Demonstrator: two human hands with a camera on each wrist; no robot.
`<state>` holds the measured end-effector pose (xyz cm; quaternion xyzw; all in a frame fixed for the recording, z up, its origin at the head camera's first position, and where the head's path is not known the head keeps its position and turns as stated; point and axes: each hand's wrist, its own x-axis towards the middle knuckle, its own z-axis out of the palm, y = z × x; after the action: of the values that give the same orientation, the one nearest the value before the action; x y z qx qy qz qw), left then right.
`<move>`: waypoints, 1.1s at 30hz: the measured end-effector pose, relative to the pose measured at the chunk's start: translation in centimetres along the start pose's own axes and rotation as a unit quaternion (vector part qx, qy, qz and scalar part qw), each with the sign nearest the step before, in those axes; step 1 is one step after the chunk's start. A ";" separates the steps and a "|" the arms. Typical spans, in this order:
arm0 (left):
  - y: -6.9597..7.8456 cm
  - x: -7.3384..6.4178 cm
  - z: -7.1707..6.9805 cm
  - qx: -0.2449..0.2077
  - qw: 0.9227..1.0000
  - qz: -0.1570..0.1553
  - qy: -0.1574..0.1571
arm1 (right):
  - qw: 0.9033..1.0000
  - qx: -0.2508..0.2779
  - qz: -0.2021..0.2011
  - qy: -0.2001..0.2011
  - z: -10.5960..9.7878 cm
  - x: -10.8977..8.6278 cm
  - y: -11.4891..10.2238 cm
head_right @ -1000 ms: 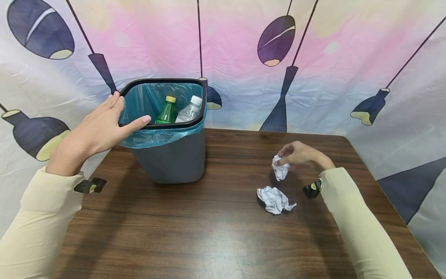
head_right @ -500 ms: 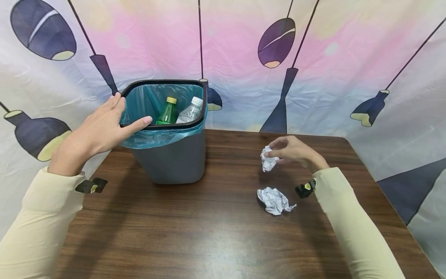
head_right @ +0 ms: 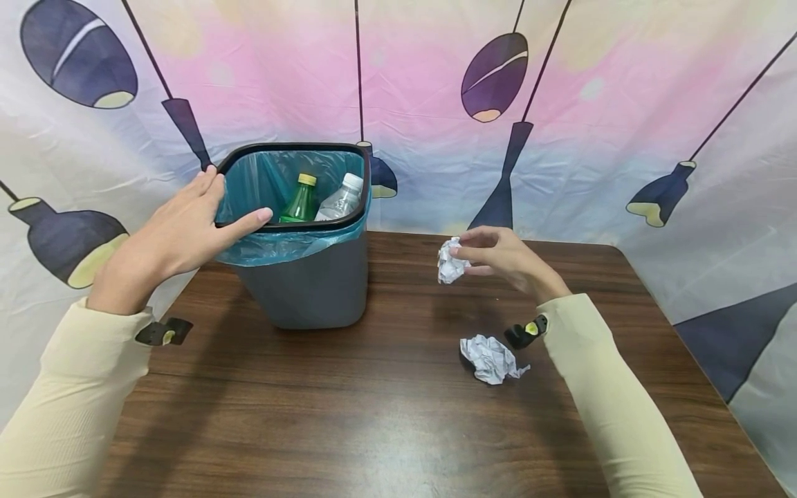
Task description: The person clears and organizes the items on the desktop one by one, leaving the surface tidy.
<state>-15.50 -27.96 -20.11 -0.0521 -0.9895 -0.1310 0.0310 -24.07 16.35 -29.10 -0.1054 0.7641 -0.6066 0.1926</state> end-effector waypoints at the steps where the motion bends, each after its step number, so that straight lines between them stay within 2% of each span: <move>1: 0.0 0.0 0.0 0.000 1.000 0.000 0.000 | 1.000 0.011 -0.005 0.003 0.2 0.1 -0.2; 5: 0.0 0.0 0.0 -0.001 1.000 -0.001 0.000 | 0.996 0.082 -0.022 0.013 0.8 0.4 -1.1; 9: 0.0 -0.1 0.0 0.000 1.000 -0.001 0.000 | 0.985 0.167 -0.039 0.029 1.5 0.7 -1.9; 17: -0.1 -0.1 0.0 0.000 1.000 -0.002 -0.001 | 0.945 0.312 -0.072 0.060 2.9 0.9 -4.2; 24: -0.1 -0.1 0.0 -0.002 1.000 -0.003 -0.001 | 0.917 0.381 -0.094 0.066 4.0 1.0 -6.4; 28: -0.1 0.0 0.0 0.000 1.000 -0.003 -0.002 | 0.894 0.430 -0.099 0.073 4.6 1.4 -7.4; 33: 0.0 0.0 -0.1 0.000 1.000 -0.004 -0.005 | 0.872 0.473 -0.096 0.078 5.3 1.7 -8.5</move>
<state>-15.54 -27.94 -20.03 -0.0488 -0.9899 -0.1305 0.0257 -23.93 8.94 -22.20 -0.0266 0.3843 -0.9174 0.0997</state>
